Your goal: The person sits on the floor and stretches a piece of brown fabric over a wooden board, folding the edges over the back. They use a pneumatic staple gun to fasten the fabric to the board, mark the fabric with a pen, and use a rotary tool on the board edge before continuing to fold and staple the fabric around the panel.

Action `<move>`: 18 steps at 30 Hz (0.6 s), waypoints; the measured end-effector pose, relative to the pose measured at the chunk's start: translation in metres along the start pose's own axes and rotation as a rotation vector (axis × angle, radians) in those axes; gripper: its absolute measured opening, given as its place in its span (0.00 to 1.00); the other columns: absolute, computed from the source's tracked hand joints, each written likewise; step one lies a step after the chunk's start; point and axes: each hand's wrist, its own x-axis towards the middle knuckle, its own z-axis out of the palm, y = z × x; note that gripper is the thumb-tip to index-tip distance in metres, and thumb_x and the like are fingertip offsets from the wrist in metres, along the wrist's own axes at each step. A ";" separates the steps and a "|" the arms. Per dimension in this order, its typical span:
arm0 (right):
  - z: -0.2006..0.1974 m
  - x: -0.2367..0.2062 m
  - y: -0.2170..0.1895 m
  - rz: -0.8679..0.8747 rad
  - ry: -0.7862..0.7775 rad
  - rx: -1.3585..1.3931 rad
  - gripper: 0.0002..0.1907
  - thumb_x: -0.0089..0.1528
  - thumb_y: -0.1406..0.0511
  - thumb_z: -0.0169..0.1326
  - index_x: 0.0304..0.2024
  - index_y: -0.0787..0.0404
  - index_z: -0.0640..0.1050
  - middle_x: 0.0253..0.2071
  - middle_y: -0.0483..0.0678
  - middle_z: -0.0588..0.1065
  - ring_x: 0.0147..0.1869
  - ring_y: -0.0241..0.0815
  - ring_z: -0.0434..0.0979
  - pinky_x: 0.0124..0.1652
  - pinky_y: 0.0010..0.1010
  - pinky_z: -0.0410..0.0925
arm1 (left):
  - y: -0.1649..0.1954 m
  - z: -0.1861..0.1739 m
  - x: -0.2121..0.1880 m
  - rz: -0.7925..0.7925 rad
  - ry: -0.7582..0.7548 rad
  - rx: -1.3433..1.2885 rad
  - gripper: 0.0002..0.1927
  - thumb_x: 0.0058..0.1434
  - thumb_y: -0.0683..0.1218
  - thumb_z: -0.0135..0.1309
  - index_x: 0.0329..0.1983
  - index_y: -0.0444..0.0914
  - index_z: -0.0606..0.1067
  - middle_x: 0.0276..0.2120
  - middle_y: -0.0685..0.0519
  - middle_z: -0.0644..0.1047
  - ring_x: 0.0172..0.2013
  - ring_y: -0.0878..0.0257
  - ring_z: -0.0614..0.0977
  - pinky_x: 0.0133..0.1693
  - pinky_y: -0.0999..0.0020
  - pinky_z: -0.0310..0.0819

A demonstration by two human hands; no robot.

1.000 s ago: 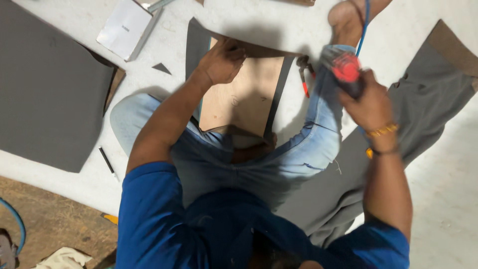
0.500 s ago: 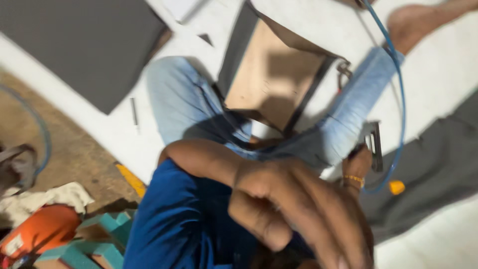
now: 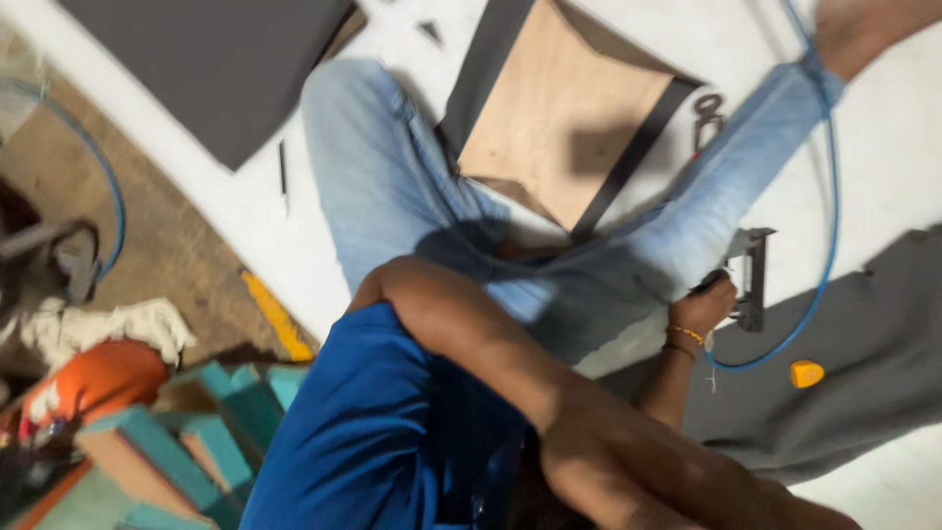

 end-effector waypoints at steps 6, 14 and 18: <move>0.009 -0.002 0.015 -0.002 0.003 0.046 0.16 0.70 0.70 0.59 0.58 0.71 0.74 0.52 0.57 0.75 0.51 0.49 0.76 0.51 0.39 0.72 | -0.041 -0.004 -0.006 -0.100 -0.037 0.161 0.17 0.62 0.53 0.54 0.50 0.42 0.77 0.45 0.46 0.77 0.51 0.49 0.74 0.53 0.51 0.60; -0.051 -0.013 0.020 0.076 0.458 0.633 0.14 0.72 0.71 0.59 0.58 0.71 0.74 0.53 0.55 0.75 0.51 0.44 0.76 0.51 0.35 0.73 | 0.033 -0.171 -0.086 -0.419 -0.063 1.564 0.08 0.58 0.52 0.65 0.31 0.45 0.83 0.24 0.49 0.79 0.36 0.49 0.81 0.43 0.47 0.75; -0.085 0.000 -0.040 0.058 0.558 1.156 0.12 0.74 0.72 0.57 0.58 0.71 0.74 0.53 0.51 0.75 0.53 0.40 0.75 0.52 0.30 0.72 | 0.100 -0.267 -0.147 -0.855 0.897 1.783 0.24 0.50 0.50 0.67 0.45 0.36 0.73 0.39 0.43 0.78 0.41 0.43 0.80 0.42 0.53 0.76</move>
